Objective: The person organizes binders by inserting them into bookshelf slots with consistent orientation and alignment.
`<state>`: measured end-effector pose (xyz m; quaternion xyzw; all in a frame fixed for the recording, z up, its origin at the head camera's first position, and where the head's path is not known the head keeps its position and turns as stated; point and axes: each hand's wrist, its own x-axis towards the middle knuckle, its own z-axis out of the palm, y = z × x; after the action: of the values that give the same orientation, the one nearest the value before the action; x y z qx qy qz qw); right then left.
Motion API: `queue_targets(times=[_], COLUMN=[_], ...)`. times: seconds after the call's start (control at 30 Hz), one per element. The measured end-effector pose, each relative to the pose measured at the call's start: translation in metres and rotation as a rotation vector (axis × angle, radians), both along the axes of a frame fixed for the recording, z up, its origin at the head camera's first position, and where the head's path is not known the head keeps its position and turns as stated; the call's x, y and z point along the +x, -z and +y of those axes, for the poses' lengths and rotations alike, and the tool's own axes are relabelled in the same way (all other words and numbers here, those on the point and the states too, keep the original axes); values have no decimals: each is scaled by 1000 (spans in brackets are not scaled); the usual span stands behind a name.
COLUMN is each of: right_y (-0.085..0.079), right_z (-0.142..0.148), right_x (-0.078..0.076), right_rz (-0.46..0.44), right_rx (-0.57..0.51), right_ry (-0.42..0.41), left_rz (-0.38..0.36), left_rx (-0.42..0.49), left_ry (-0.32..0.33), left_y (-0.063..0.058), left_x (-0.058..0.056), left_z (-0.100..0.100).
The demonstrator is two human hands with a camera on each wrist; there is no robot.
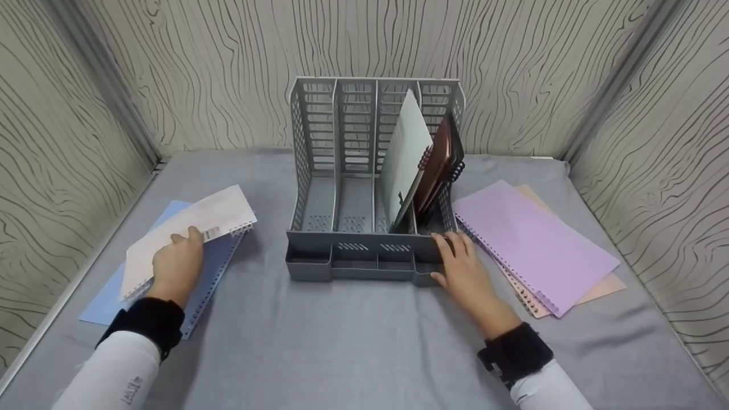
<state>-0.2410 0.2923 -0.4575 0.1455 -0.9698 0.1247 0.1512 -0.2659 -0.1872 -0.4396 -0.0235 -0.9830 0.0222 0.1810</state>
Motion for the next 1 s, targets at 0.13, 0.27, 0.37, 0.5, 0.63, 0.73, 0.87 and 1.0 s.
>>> queue_targets(times=[0.13, 0.27, 0.37, 0.5, 0.63, 0.73, 0.87, 1.0], right_y=[-1, -1, -1, -3, -3, -3, -3, -2], right_z=[0, -1, -2, -3, -3, -3, -2, -2], right_x=[0, 1, 2, 3, 3, 3, 2, 2], right_rz=[7, 16, 25, 30, 20, 3, -2, 8], right_rx=[-4, 4, 22, 32, 31, 31, 33, 35], right_ry=[-5, -3, 2, 4, 11, 18, 15, 9], left_rz=[5, 28, 63, 64, 44, 46, 47, 51], left_rx=[-7, -28, -47, -54, -49, -51, -57, -54], left_ry=[7, 21, 35, 37, 39, 46, 53, 56], left_y=[-2, -3, -2, -3, -5, -8, -12, -15], left_x=[0, 0, -1, -2, -3, -3, -2, -1], left_z=[0, 1, 1, 2, 4, 6, 10, 13])
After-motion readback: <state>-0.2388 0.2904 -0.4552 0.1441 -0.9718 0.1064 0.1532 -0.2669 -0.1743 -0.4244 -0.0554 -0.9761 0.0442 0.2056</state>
